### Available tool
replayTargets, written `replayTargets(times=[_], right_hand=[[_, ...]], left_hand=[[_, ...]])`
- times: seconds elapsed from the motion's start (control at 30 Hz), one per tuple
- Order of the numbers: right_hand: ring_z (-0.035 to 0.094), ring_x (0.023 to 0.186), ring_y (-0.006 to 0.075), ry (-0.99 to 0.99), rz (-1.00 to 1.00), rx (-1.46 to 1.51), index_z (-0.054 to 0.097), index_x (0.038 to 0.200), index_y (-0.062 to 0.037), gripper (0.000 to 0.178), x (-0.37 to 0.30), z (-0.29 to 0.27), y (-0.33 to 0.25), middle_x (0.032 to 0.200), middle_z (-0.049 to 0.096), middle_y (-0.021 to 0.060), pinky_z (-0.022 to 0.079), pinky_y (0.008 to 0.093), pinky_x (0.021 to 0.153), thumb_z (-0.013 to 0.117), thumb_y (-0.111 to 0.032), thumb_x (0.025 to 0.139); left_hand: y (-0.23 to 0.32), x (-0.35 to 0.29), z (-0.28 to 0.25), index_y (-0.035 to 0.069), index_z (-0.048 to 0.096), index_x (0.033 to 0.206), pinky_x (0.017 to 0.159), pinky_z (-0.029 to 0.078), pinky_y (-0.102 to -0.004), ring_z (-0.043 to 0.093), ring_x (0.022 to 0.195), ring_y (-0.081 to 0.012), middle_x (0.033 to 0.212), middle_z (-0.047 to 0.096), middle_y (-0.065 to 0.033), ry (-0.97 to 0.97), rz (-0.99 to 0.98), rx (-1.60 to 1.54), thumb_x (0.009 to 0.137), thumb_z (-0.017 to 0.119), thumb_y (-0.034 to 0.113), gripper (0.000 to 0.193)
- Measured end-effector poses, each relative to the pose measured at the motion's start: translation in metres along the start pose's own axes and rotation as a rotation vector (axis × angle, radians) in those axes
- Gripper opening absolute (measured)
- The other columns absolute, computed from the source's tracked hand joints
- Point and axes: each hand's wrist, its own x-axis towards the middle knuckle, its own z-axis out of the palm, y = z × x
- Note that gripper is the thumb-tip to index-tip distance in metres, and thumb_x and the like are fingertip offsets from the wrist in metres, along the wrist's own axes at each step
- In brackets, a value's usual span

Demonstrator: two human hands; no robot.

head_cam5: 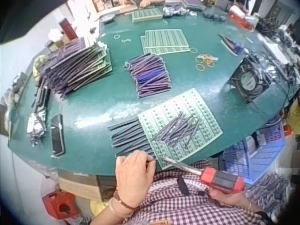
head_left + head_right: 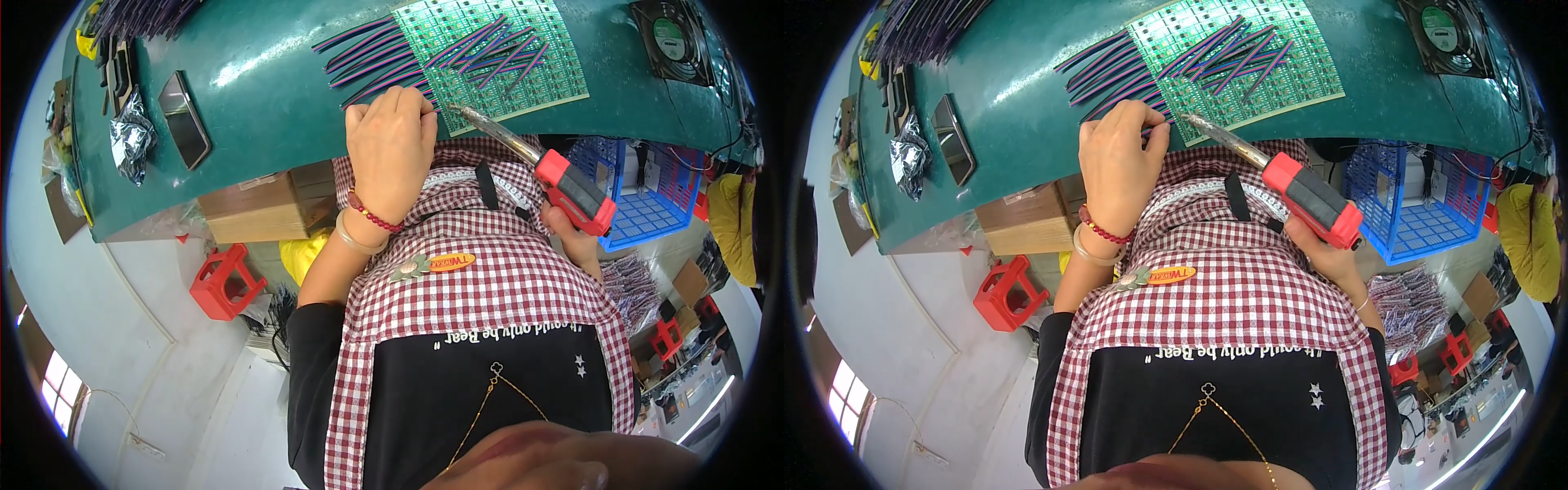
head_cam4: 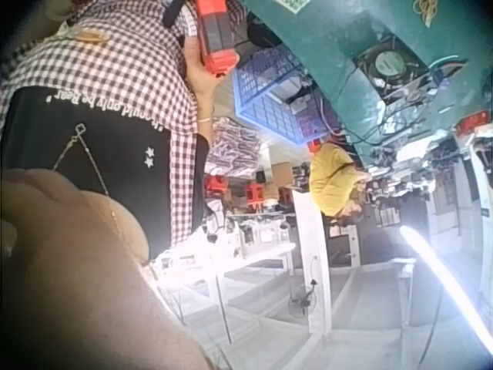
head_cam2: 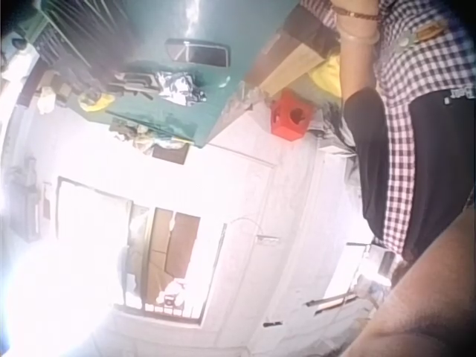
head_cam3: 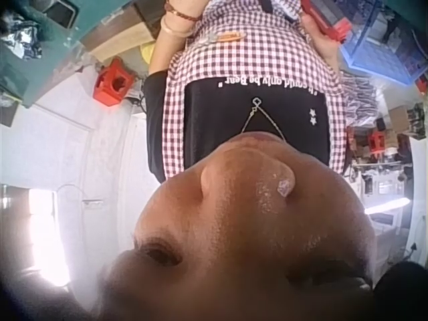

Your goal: The person aligns ribbon cable wires onto a circuit board and solders them in place using a soldering iron.

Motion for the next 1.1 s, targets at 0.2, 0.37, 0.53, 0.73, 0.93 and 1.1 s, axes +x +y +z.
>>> replayTargets(times=[0.2,0.37,0.53,0.73,0.93,1.1], right_hand=[[0.061,0.077,0.0147,-0.033,-0.183,-0.146,0.064,0.101,-0.0014,0.027,0.009,0.008,-0.017,0.089,0.064,0.0060,0.047,0.0263,0.068,0.073,-0.006,0.076],[0.060,0.073,0.0159,-0.020,-0.284,-0.148,0.064,0.096,-0.0007,0.025,0.018,0.014,-0.023,0.085,0.063,0.0067,0.046,0.0259,0.065,0.072,-0.006,0.074],[0.058,0.069,0.0150,-0.027,-0.157,-0.101,0.064,0.093,-0.0008,0.020,0.011,0.008,-0.018,0.081,0.060,0.0060,0.045,0.0269,0.062,0.071,-0.004,0.074],[0.058,0.070,0.0153,-0.038,-0.196,-0.124,0.063,0.095,0.0001,0.023,0.012,0.010,-0.022,0.082,0.060,0.0062,0.046,0.0270,0.063,0.071,-0.006,0.075],[0.060,0.072,0.0167,-0.035,-0.263,-0.176,0.064,0.099,0.0009,0.027,0.016,0.014,-0.022,0.086,0.062,0.0072,0.047,0.0276,0.065,0.072,-0.007,0.074],[0.062,0.080,0.0174,-0.024,-0.160,-0.177,0.064,0.102,0.0003,0.028,0.003,-0.003,-0.004,0.092,0.065,0.0084,0.048,0.0278,0.070,0.072,-0.006,0.075]], left_hand=[[0.001,0.000,0.000,0.009,0.056,0.075,0.068,0.036,-0.0332,0.058,0.061,-0.0197,0.075,0.061,-0.0011,-0.007,-0.002,0.006,0.073,0.069,0.008,0.012],[0.002,0.001,0.000,0.009,0.056,0.074,0.069,0.036,-0.0336,0.057,0.062,-0.0205,0.075,0.061,-0.0016,-0.009,0.000,0.002,0.073,0.068,0.008,0.012],[0.004,0.001,0.000,0.008,0.055,0.074,0.068,0.034,-0.0345,0.055,0.066,-0.0229,0.074,0.060,-0.0029,0.012,0.019,0.028,0.073,0.067,0.008,0.012],[0.005,0.002,0.002,0.008,0.054,0.073,0.068,0.034,-0.0349,0.055,0.066,-0.0231,0.074,0.060,-0.0035,0.021,0.022,0.041,0.073,0.067,0.008,0.013],[0.005,0.002,0.003,0.008,0.055,0.074,0.068,0.034,-0.0360,0.056,0.066,-0.0237,0.074,0.060,-0.0039,0.019,0.021,0.042,0.074,0.067,0.009,0.013],[0.005,0.002,0.003,0.007,0.055,0.074,0.069,0.034,-0.0362,0.056,0.067,-0.0238,0.074,0.061,-0.0040,0.018,0.013,0.039,0.074,0.067,0.009,0.013]])
